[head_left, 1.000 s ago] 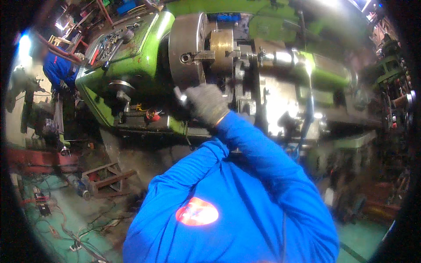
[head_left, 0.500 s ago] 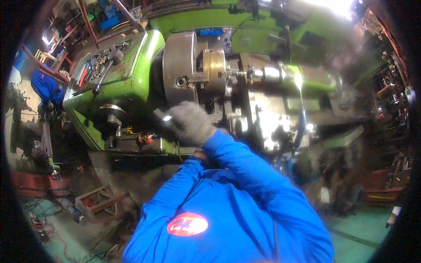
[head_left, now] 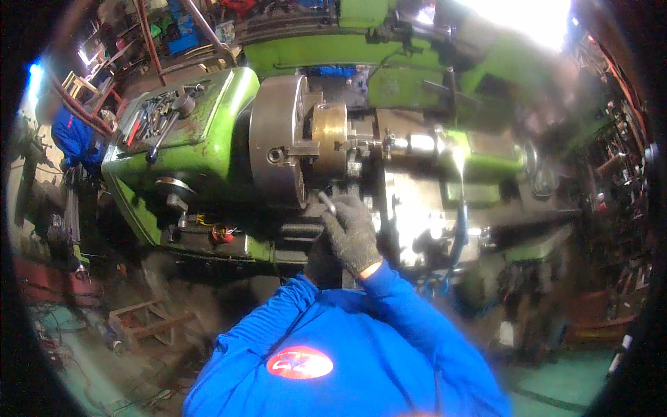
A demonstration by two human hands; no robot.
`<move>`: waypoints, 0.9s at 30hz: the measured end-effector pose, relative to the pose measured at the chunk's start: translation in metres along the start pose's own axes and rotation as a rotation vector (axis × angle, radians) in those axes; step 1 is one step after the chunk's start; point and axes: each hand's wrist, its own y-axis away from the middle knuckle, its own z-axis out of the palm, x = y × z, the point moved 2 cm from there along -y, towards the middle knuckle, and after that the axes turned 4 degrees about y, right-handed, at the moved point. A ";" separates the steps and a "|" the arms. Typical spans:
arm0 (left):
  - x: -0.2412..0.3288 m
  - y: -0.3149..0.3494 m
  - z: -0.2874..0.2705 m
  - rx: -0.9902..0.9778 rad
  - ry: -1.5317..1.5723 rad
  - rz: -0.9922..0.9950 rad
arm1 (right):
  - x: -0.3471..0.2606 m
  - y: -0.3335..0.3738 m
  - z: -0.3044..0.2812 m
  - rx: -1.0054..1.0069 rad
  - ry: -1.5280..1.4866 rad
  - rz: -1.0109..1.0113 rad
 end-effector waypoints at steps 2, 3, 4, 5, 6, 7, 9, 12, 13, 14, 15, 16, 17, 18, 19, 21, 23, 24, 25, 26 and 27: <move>-0.007 -0.007 0.021 0.116 0.385 -0.075 | 0.000 -0.003 -0.025 -0.211 0.094 -0.057; -0.011 -0.008 0.030 0.174 0.578 -0.111 | -0.002 -0.005 -0.041 -0.250 0.082 -0.080; -0.009 -0.007 0.037 0.169 0.323 -0.100 | 0.001 -0.007 -0.061 -0.285 0.087 -0.092; -0.008 -0.004 0.036 0.168 0.062 -0.091 | 0.001 -0.008 -0.083 -0.321 0.085 -0.105; -0.004 -0.002 0.038 0.175 -0.202 -0.083 | -0.007 -0.014 -0.114 -0.375 0.142 -0.077; 0.002 0.000 0.036 0.301 -0.076 -0.110 | -0.008 -0.019 -0.135 -0.303 0.094 -0.111; 0.015 -0.002 0.048 0.534 0.227 -0.151 | -0.006 -0.036 -0.190 -0.203 0.068 -0.212; 0.017 -0.008 0.049 0.509 0.060 -0.168 | 0.025 -0.070 -0.255 -0.045 -0.036 -0.173; 0.018 -0.006 0.042 0.439 -0.118 -0.172 | 0.061 -0.082 -0.260 0.122 -0.087 -0.134; 0.012 -0.005 0.044 0.456 -0.173 -0.141 | 0.086 -0.100 -0.264 0.147 -0.119 -0.037; 0.008 -0.002 0.043 0.480 -0.240 -0.114 | 0.122 -0.119 -0.264 0.160 0.022 -0.009; 0.012 -0.004 0.044 0.480 -0.243 -0.088 | 0.155 -0.134 -0.262 0.181 0.122 0.022; 0.017 -0.006 0.042 0.486 -0.250 -0.057 | 0.190 -0.143 -0.257 0.172 0.252 0.037; 0.016 -0.010 0.044 0.449 -0.239 -0.157 | 0.222 -0.152 -0.258 0.169 0.402 0.050; 0.016 -0.012 0.044 0.418 -0.238 -0.257 | 0.250 -0.163 -0.256 0.167 0.540 0.058; 0.014 -0.021 0.042 0.370 -0.267 -0.381 | 0.300 -0.179 -0.244 0.136 0.666 0.088; 0.012 -0.028 0.037 0.327 -0.330 -0.447 | 0.316 -0.187 -0.224 0.061 0.750 0.113; 0.012 -0.036 0.033 0.304 -0.319 -0.456 | 0.324 -0.191 -0.216 0.014 0.779 0.120; 0.010 -0.044 0.031 0.309 -0.305 -0.452 | 0.326 -0.196 -0.209 -0.032 0.814 0.120; 0.008 -0.054 0.030 0.323 -0.288 -0.438 | 0.325 -0.200 -0.206 -0.042 0.874 0.087; 0.004 -0.064 0.029 0.337 -0.270 -0.423 | 0.323 -0.198 -0.204 -0.050 0.936 0.055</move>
